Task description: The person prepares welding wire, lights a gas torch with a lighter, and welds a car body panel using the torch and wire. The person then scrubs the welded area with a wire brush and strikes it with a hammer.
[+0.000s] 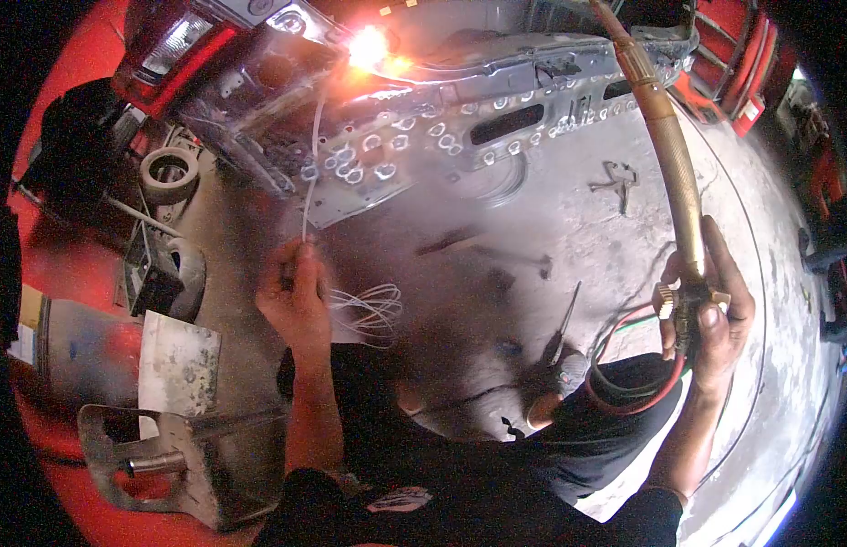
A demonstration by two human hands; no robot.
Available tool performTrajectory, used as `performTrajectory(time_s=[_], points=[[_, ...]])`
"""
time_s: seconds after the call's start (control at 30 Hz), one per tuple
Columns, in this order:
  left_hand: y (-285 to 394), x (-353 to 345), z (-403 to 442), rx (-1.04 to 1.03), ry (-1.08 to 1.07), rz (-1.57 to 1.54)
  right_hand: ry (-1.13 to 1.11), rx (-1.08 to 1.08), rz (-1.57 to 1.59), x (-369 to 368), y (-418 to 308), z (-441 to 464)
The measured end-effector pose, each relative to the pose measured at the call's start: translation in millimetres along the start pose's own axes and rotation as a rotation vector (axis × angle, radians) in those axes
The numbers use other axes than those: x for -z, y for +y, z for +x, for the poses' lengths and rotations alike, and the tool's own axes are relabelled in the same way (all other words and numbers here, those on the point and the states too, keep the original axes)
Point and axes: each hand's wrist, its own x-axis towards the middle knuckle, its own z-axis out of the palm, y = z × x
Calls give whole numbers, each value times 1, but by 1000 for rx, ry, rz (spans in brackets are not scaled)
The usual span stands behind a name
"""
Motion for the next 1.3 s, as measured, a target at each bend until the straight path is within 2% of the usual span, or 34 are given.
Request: performTrajectory(time_s=[0.03,0.23,0.33,0.47,0.57,0.73,1.07,1.3], points=[[3,0,3,-35,29,20,18,15,-2,1,0,-1],[-2,-8,5,-122,131,-29,-202,-134,-25,3,-20,2],[-21,-6,-1,-84,84,-108,-273,-203,-27,-12,-25,11],[-34,-7,-2,-108,86,-64,-373,-195,-42,-32,-19,24],[-37,-5,1,-113,73,-34,-449,-266,-115,-46,-28,34],[-34,-4,0,-103,46,1,-408,-284,-145,-54,-21,40],[-41,-2,3,-103,56,22,-411,-154,-221,-64,-8,43],[-40,-2,6,-114,38,28,-367,-219,-255,-74,-20,42]])
